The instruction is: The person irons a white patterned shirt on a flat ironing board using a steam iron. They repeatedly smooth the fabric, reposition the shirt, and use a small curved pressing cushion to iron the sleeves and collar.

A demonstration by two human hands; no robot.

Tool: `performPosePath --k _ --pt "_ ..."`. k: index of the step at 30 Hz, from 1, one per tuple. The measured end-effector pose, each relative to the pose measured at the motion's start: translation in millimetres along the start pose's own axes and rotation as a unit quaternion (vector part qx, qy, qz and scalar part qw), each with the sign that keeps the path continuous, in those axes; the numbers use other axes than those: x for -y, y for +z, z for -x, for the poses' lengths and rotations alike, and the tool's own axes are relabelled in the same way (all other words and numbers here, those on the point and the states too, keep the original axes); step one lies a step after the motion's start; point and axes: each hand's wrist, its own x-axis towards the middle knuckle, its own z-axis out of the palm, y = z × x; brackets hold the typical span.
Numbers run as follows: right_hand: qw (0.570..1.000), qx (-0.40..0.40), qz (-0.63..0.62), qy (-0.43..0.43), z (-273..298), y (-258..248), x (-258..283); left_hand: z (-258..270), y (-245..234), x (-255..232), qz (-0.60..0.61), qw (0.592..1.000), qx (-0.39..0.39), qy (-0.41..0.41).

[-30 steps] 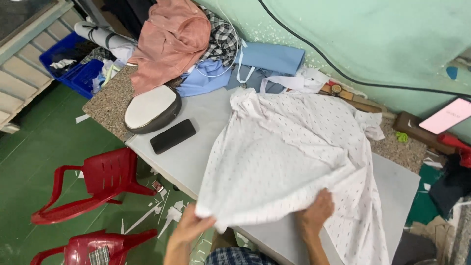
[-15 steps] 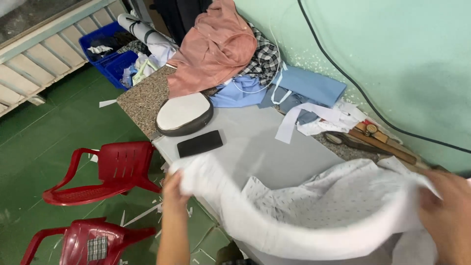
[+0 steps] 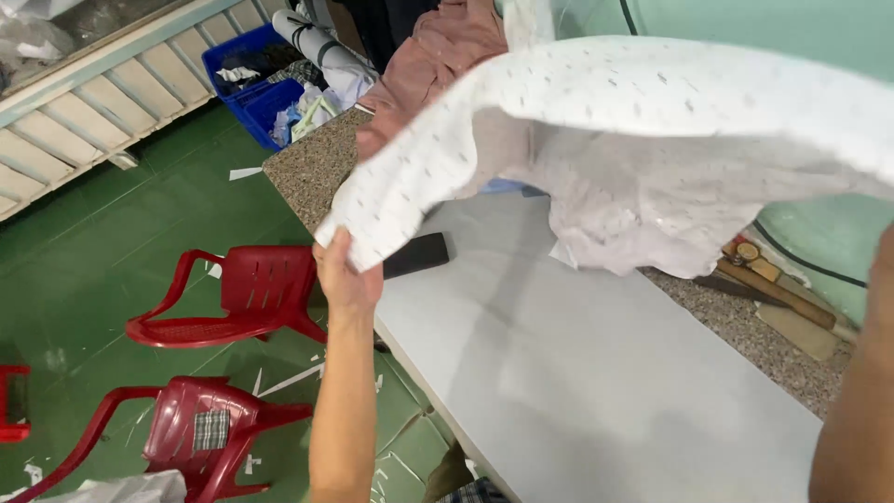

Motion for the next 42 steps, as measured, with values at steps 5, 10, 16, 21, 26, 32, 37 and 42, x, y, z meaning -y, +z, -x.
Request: performPosePath --k 5,10,16,21,26,32,37,42 --pt "0.673 -0.284 -0.675 0.100 100.1 -208.6 -25.8 120.9 -113.5 12.1 -0.095 0.938 -0.208 -0.261" --pt "0.573 -0.016 -0.793 0.206 195.0 -191.2 7.5 190.2 -112.0 -30.0 -0.193 0.869 -0.273 -0.365" --pt "0.749 -0.045 -0.652 0.111 298.0 -153.6 29.2 293.7 -165.1 -49.1 -0.238 0.845 -0.220 -0.426" --pt "0.853 -0.028 -0.511 0.097 352.0 -133.0 34.0 365.0 -201.7 -63.6 -0.253 0.804 -0.254 -0.474" --pt "0.958 0.018 -0.285 0.042 390.3 -116.0 40.3 363.4 -157.1 -79.4 -0.409 0.586 -0.172 -0.678" --pt "0.886 0.222 -0.405 -0.031 350.2 -174.5 23.3 329.9 -151.2 -54.7 -0.756 0.444 0.223 -0.427" --pt "0.518 0.061 -0.847 -0.106 248.5 -353.9 102.3 281.9 -26.5 49.9 -0.572 0.568 0.545 -0.232" --pt "0.395 0.133 -0.864 -0.283 177.4 -365.2 209.2 245.6 -28.8 153.4 -0.459 0.492 0.701 -0.235"
